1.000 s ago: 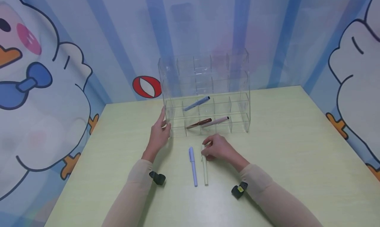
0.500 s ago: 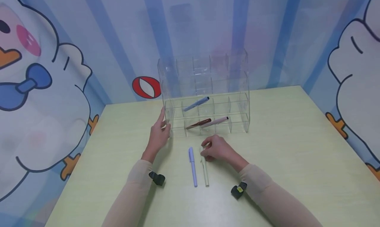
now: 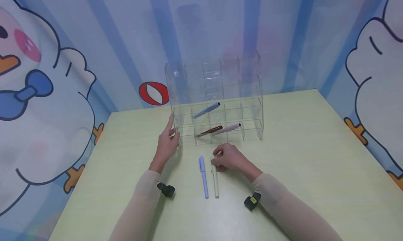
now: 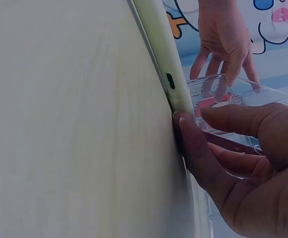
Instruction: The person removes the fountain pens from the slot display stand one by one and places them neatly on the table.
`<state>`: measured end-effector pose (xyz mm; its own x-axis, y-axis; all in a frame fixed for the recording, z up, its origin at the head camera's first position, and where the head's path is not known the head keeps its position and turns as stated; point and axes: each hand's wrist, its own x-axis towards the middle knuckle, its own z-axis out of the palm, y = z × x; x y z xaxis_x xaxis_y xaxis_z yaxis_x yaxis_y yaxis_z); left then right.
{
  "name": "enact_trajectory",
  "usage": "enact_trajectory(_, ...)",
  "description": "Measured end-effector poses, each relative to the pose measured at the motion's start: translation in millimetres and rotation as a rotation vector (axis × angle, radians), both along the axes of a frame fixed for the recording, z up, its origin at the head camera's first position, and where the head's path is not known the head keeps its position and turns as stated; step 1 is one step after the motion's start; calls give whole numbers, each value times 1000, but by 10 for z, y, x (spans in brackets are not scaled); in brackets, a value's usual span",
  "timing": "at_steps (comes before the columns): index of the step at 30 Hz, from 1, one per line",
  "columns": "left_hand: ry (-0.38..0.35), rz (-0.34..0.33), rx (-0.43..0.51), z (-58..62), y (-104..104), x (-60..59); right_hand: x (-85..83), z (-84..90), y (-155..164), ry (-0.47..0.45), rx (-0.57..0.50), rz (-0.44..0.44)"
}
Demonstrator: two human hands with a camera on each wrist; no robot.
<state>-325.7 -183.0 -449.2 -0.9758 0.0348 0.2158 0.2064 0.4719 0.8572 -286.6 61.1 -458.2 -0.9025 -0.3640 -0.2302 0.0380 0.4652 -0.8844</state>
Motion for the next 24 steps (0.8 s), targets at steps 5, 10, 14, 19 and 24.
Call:
enact_trajectory(5,-20,-2,40,-7,5,3,3,13,21,-25,-17,-4)
enact_trajectory(10,14,4,60,-1,3,-16,0,19,35,-31,-31,1)
enact_trajectory(14,44,10,72,-6,2,-32,-23,43,62,-2,-27,-6)
enact_trajectory(19,29,16,71,1,4,-36,-49,225,129,48,-129,-72)
enact_trajectory(24,19,0,73,85,40,-7,-74,480,247,183,-297,-184)
